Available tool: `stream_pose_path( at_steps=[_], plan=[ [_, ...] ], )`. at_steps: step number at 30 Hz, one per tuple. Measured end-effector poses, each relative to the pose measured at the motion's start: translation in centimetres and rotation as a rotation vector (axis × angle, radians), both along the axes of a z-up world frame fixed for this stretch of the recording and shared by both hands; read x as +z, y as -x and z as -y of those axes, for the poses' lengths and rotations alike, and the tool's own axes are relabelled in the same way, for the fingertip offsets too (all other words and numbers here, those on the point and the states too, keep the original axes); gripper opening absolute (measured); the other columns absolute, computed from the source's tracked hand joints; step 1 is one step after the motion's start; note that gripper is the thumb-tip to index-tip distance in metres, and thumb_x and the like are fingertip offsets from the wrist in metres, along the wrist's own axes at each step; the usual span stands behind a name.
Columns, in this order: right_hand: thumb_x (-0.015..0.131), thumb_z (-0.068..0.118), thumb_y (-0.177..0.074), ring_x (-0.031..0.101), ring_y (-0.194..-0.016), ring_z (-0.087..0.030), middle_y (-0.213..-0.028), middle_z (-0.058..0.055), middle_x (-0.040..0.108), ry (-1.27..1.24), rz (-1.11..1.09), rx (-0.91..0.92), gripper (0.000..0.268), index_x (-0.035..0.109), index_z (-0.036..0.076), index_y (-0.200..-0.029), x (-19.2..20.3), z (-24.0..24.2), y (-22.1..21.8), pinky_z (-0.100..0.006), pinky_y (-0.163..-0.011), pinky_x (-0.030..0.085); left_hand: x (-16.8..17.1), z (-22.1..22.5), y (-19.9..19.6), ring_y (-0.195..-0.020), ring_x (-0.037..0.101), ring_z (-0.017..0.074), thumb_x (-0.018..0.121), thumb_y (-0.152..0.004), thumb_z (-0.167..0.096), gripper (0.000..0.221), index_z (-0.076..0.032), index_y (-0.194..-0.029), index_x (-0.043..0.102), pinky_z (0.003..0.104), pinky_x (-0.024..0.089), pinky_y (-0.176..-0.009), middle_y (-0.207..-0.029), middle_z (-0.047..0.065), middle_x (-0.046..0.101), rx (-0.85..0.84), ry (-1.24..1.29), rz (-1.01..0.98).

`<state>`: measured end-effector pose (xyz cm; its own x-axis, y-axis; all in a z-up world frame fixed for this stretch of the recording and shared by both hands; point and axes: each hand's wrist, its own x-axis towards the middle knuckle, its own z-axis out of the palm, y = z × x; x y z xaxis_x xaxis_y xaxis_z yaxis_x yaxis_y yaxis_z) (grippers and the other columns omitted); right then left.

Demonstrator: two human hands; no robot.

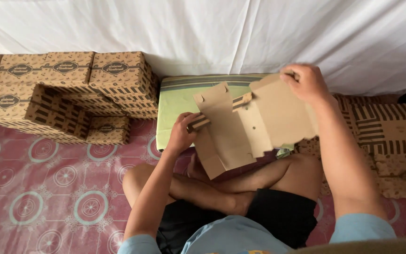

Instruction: Assembling a cardboard box from a flat cutout by folding along pre-scored lines and tucking in tabs.

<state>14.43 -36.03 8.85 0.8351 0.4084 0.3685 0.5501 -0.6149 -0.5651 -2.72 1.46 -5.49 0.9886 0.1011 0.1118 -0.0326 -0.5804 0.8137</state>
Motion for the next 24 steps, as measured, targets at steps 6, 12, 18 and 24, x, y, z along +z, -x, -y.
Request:
stream_pose_path(
  at_steps=[6, 12, 18, 24],
  plan=[
    [0.088, 0.023, -0.085, 0.048, -0.124, -0.041, -0.133, -0.019, 0.051, 0.221, 0.694, -0.107, 0.055, 0.067, 0.005, -0.133, -0.8, -5.1, 2.0, -0.054, -0.096, 0.045, -2.1, 0.2, 0.0, -0.081, 0.077, 0.0256, 0.073, -0.089, -0.031, 0.02, -0.018, -0.1, 0.082, 0.038, 0.062, -0.069, -0.081, 0.007, 0.078, 0.499, 0.034, 0.141],
    [0.09, 0.059, -0.062, 0.054, -0.13, -0.038, -0.13, -0.014, 0.062, 0.016, 0.154, 0.421, 0.084, 0.066, 0.014, -0.13, -6.1, -8.4, 16.1, -0.052, -0.109, 0.038, -3.2, 1.7, 3.1, -0.055, 0.057, 0.0218, 0.07, -0.096, -0.033, 0.046, 0.0, -0.066, 0.061, 0.038, 0.047, -0.054, -0.056, 0.018, 0.059, 0.818, 0.326, 0.168],
    [0.081, 0.053, -0.079, 0.058, -0.125, -0.035, -0.131, -0.008, 0.062, 0.176, 0.311, 0.516, 0.065, 0.065, 0.021, -0.133, -12.4, -8.4, 21.2, -0.052, -0.099, 0.045, -4.2, 4.2, 6.4, -0.051, 0.051, 0.0178, 0.069, -0.1, -0.033, 0.044, -0.004, -0.07, 0.053, 0.03, 0.04, -0.049, -0.056, 0.013, 0.054, 1.063, 0.417, 0.225],
    [0.077, 0.019, -0.087, 0.074, -0.096, -0.028, -0.094, -0.002, 0.079, -0.259, 0.116, 0.343, 0.007, 0.081, 0.016, -0.092, -16.1, -3.7, 17.9, -0.041, -0.086, 0.056, -3.1, 5.6, 9.8, -0.098, 0.061, 0.0223, 0.075, -0.08, 0.005, 0.086, 0.003, -0.149, 0.024, 0.034, 0.057, -0.089, -0.132, 0.021, 0.043, 0.806, 0.541, 0.32]
  ],
)
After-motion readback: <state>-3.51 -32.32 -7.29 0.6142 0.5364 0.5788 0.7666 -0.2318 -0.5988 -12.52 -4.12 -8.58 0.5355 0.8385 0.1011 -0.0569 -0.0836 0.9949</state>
